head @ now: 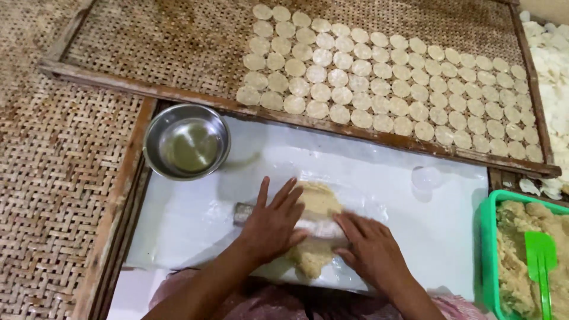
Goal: Rolling out dough and cutting small circular shapes for crackers or chips.
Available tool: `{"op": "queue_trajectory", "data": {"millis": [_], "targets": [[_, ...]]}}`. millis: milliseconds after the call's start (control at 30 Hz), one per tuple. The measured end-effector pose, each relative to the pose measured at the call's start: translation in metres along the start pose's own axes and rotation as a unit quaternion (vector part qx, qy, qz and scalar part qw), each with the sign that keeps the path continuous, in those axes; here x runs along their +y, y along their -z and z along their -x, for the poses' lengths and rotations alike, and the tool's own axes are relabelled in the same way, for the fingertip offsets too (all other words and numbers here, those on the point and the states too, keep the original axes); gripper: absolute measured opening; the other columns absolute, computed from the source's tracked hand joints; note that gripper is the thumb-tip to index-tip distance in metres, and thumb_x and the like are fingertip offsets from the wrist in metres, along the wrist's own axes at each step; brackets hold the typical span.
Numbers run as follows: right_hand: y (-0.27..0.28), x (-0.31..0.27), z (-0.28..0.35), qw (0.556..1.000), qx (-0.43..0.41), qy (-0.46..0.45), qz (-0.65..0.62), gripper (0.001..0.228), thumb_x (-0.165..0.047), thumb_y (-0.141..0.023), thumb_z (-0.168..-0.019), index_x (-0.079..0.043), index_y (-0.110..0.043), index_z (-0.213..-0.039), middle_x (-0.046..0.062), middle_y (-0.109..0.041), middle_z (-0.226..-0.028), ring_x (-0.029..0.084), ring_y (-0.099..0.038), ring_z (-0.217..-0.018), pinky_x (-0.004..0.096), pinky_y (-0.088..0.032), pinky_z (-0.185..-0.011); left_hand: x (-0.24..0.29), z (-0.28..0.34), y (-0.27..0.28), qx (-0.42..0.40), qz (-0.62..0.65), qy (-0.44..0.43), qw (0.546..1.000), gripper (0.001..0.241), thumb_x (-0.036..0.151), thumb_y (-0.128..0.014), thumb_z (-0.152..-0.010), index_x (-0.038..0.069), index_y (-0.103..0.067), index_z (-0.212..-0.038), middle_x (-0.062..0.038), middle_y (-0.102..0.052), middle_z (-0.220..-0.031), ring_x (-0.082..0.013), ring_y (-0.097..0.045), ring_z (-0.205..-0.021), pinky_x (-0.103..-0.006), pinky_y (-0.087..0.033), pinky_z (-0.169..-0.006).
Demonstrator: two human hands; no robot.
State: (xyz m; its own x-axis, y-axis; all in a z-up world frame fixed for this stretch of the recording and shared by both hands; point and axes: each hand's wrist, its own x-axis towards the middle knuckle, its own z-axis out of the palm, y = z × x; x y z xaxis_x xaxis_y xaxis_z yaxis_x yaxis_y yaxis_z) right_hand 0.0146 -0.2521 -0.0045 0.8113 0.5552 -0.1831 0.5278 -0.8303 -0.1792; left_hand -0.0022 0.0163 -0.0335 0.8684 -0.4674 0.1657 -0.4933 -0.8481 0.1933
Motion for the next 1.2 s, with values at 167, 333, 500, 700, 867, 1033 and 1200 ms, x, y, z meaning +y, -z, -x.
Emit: {"op": "queue_trajectory", "data": {"millis": [167, 333, 500, 700, 867, 1033, 1200], "targets": [[0.003, 0.01, -0.004, 0.999, 0.036, 0.013, -0.029, 0.072, -0.044, -0.074, -0.084, -0.027, -0.046, -0.148, -0.001, -0.061, -0.134, 0.023, -0.059, -0.119, 0.043, -0.043, -0.101, -0.01, 0.006, 0.016, -0.089, -0.051, 0.015, 0.995, 0.06, 0.056, -0.058, -0.093, 0.004, -0.056, -0.122, -0.023, -0.04, -0.154, -0.0401, -0.012, -0.156, -0.07, 0.003, -0.121], [0.005, 0.016, -0.031, 0.994, 0.108, 0.007, -0.027, 0.068, -0.049, -0.068, -0.087, -0.023, -0.048, -0.146, 0.0, -0.062, -0.127, 0.023, -0.058, -0.116, 0.045, -0.04, -0.101, -0.038, -0.02, -0.01, -0.065, -0.079, 0.053, 0.993, 0.071, 0.057, -0.052, -0.096, 0.005, -0.045, -0.144, -0.015, -0.038, -0.157, -0.035, -0.016, -0.155, -0.0588, -0.007, -0.124], [-0.007, 0.022, -0.055, 0.99, 0.138, -0.015, -0.002, 0.069, -0.065, -0.029, -0.099, -0.019, -0.052, -0.146, 0.003, -0.052, -0.153, 0.026, -0.051, -0.136, 0.052, -0.032, -0.114, -0.051, -0.04, -0.029, -0.053, -0.083, 0.061, 0.993, 0.085, 0.071, -0.025, -0.099, 0.006, -0.033, -0.154, -0.021, -0.015, -0.168, -0.0368, -0.006, -0.156, -0.064, -0.003, -0.12], [-0.006, 0.038, -0.093, 0.976, 0.202, -0.047, 0.06, 0.055, -0.052, -0.034, -0.105, -0.032, -0.046, -0.155, 0.012, -0.039, -0.162, 0.038, -0.031, -0.152, 0.064, -0.017, -0.121, -0.057, -0.081, -0.005, 0.051, -0.125, 0.085, 0.987, 0.079, 0.064, -0.045, -0.098, 0.018, -0.031, -0.162, -0.017, -0.025, -0.168, -0.0357, -0.021, -0.156, -0.0617, -0.021, -0.12], [0.006, 0.054, -0.125, 0.976, 0.214, -0.036, 0.025, 0.06, -0.049, -0.035, -0.108, -0.029, -0.03, -0.164, 0.02, -0.021, -0.169, 0.045, -0.012, -0.156, 0.069, -0.009, -0.119, -0.076, -0.11, -0.004, -0.004, -0.09, 0.122, 0.988, 0.073, 0.064, -0.027, -0.103, 0.027, -0.018, -0.166, -0.014, -0.004, -0.173, -0.0381, 0.0, -0.158, -0.0684, -0.008, -0.121], [0.009, 0.058, -0.129, 0.976, 0.211, -0.043, 0.012, 0.065, -0.055, -0.038, -0.105, -0.033, -0.027, -0.164, 0.018, -0.018, -0.17, 0.046, -0.009, -0.156, 0.071, -0.012, -0.119, -0.073, -0.116, -0.001, 0.007, -0.089, 0.139, 0.986, 0.069, 0.06, -0.025, -0.108, 0.026, -0.012, -0.167, -0.014, 0.006, -0.173, -0.0392, 0.008, -0.158, -0.0701, -0.003, -0.12], [-0.008, 0.044, -0.098, 0.984, 0.169, -0.049, 0.011, 0.064, -0.055, -0.037, -0.104, -0.027, -0.034, -0.161, 0.016, -0.027, -0.167, 0.037, -0.027, -0.154, 0.058, -0.026, -0.119, -0.047, -0.079, 0.003, -0.09, -0.104, 0.157, 0.978, 0.076, 0.062, -0.023, -0.104, 0.014, -0.022, -0.163, -0.018, -0.007, -0.172, -0.0359, -0.001, -0.159, -0.061, -0.008, -0.124]]}}
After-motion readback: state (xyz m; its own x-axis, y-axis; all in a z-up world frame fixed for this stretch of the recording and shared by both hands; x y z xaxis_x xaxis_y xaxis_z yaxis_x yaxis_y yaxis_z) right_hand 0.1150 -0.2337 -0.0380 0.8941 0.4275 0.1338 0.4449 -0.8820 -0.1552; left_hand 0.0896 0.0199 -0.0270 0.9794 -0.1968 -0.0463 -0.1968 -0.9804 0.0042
